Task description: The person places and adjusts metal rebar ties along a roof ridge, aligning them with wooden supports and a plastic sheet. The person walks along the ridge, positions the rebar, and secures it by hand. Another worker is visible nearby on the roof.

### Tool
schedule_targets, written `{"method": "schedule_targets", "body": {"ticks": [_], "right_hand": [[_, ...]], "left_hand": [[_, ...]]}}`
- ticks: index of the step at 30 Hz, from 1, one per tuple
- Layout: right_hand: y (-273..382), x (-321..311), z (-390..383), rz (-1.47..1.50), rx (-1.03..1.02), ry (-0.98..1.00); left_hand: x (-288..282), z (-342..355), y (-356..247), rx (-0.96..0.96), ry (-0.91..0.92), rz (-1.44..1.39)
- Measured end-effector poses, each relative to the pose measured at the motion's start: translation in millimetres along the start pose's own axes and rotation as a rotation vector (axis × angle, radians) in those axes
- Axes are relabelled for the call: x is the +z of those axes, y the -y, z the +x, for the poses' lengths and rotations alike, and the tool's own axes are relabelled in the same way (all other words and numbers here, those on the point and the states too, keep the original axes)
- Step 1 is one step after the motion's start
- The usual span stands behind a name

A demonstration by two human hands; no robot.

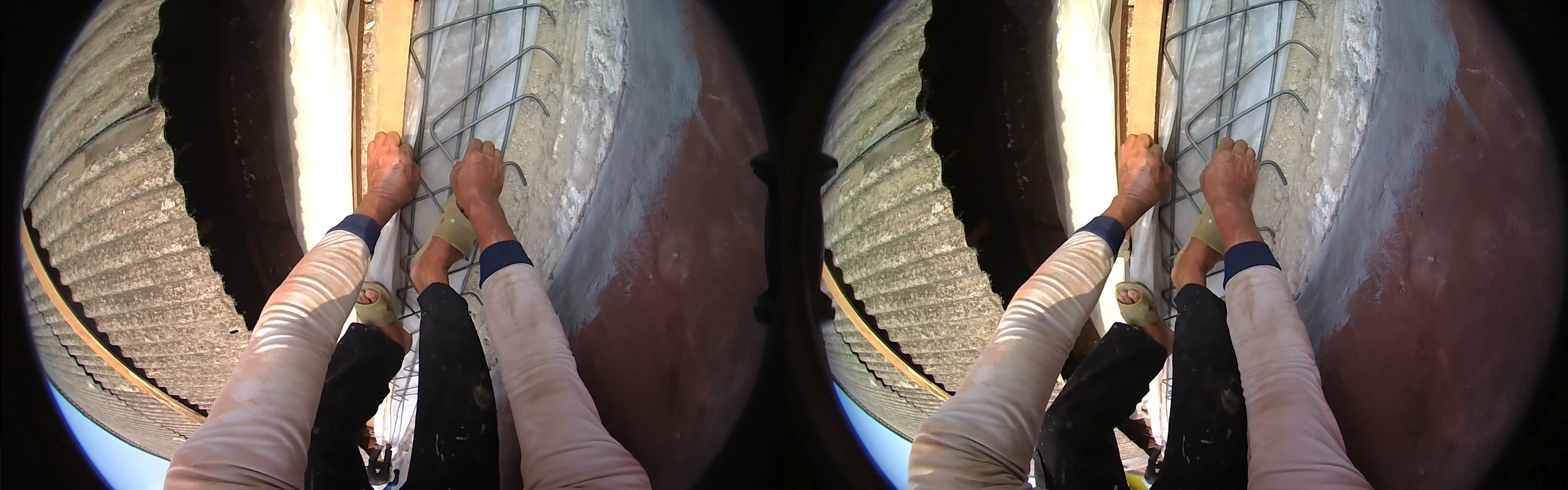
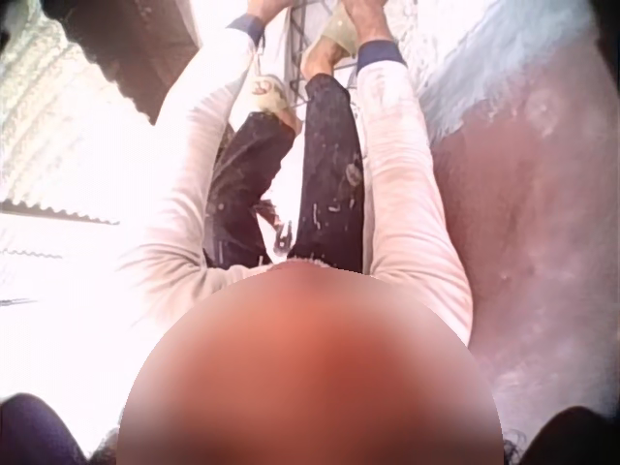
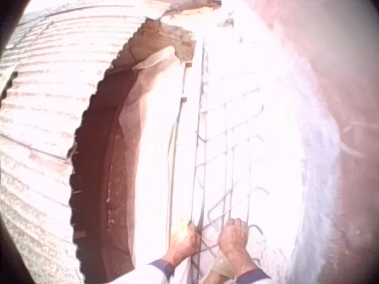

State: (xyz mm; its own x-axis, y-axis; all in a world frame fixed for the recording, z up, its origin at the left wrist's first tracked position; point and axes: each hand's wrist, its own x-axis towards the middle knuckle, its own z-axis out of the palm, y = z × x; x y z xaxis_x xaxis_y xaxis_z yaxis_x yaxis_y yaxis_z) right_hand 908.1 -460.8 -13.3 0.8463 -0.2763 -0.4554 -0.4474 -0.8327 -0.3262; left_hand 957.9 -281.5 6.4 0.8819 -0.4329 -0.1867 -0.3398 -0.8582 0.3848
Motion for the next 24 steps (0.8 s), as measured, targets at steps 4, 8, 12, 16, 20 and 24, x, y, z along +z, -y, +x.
{"method": "schedule_targets", "body": {"ticks": [4,8,12,16,20,24], "right_hand": [[41,28,22,1.051,0.297,0.287],[70,54,47,1.157,0.371,0.317],[57,58,41,1.634,0.562,0.215],[51,45,41,1.646,0.378,0.306],[67,36,67,1.792,0.403,0.253],[77,29,76,1.816,0.322,0.259]], "left_hand": [[0,-2,-11,-0.165,0.051,-0.034],[4,-4,-28,-0.367,0.045,-0.118],[0,-4,-33,-0.41,0.098,-0.176],[-6,0,-32,-0.462,0.109,-0.225],[-8,2,-28,-0.457,0.116,-0.208],[-7,0,-21,-0.419,0.108,-0.292]]}}
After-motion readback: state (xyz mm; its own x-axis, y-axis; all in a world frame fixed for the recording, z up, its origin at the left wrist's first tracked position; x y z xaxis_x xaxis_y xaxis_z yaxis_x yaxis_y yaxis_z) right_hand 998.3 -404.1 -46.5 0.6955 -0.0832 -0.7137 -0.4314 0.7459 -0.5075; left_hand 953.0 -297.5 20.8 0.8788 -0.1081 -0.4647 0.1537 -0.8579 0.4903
